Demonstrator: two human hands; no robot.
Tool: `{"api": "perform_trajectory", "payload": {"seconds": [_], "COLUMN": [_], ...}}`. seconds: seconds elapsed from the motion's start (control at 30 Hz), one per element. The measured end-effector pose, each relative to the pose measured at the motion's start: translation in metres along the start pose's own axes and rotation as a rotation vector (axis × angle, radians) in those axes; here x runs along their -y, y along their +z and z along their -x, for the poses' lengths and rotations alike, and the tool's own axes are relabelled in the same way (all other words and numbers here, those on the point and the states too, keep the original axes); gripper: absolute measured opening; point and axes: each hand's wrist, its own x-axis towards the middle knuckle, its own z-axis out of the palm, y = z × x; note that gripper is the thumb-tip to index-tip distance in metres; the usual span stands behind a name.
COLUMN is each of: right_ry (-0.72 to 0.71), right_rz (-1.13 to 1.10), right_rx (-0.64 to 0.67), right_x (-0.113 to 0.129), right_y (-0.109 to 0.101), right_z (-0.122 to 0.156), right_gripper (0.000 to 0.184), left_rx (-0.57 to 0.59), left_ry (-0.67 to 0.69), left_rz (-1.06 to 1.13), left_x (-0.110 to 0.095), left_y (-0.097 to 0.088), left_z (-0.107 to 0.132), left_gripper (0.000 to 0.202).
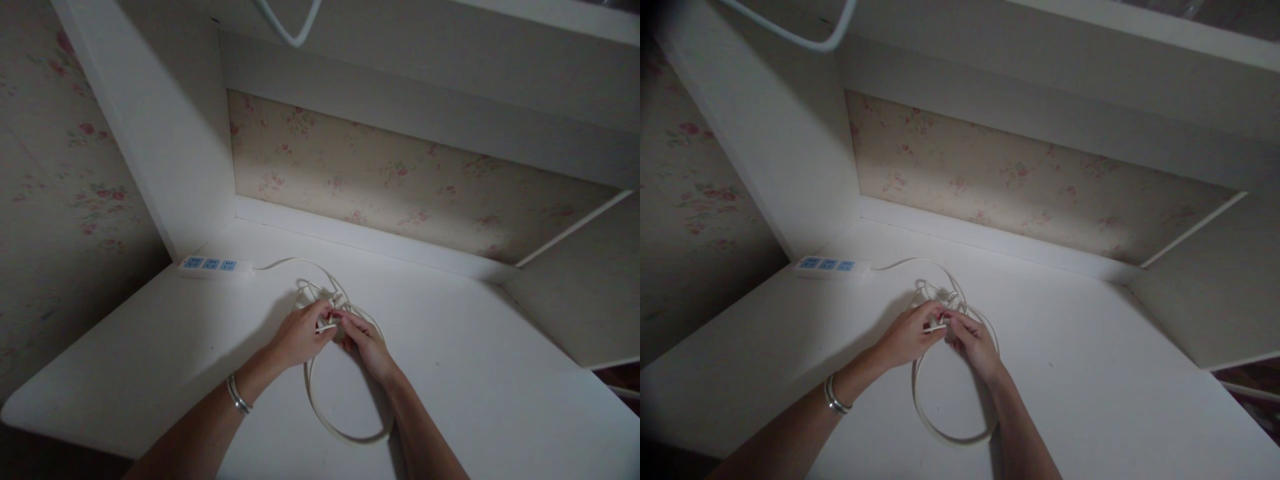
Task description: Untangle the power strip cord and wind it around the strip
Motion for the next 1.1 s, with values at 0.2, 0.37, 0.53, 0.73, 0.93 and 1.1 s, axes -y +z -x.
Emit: {"api": "perform_trajectory", "payload": {"seconds": [0.2,0.37,0.53,0.73,0.93,1.1], "right_ry": [-0.072,0.018,0.215,0.248,0.152,0.181], "right_rz": [-0.013,-0.122,-0.085,-0.236,-0.134,0.060], "right_rx": [-0.189,-0.023,0.167,0.146,0.290,0.353], "right_x": [-0.001,0.008,0.009,0.009,0.013,0.014], "right_y": [-0.002,-0.003,0.020,0.038,0.021,-0.015], "right_z": [0.001,0.011,0.017,0.017,0.020,0.025], "right_gripper": [0.032,0.026,0.037,0.039,0.026,0.030], "left_rx": [0.001,-0.007,-0.014,-0.066,-0.247,-0.308], "left_ry": [0.015,-0.027,-0.042,-0.026,0.034,0.046], "left_rz": [0.057,0.079,0.069,0.084,0.040,0.025], "left_x": [0.010,0.010,0.008,0.008,0.018,0.026], "left_y": [0.005,0.005,0.002,0.003,0.001,-0.006], "left_z": [-0.003,-0.004,-0.004,-0.006,-0.009,-0.012], "left_gripper": [0.028,0.027,0.026,0.022,0.020,0.020]}}
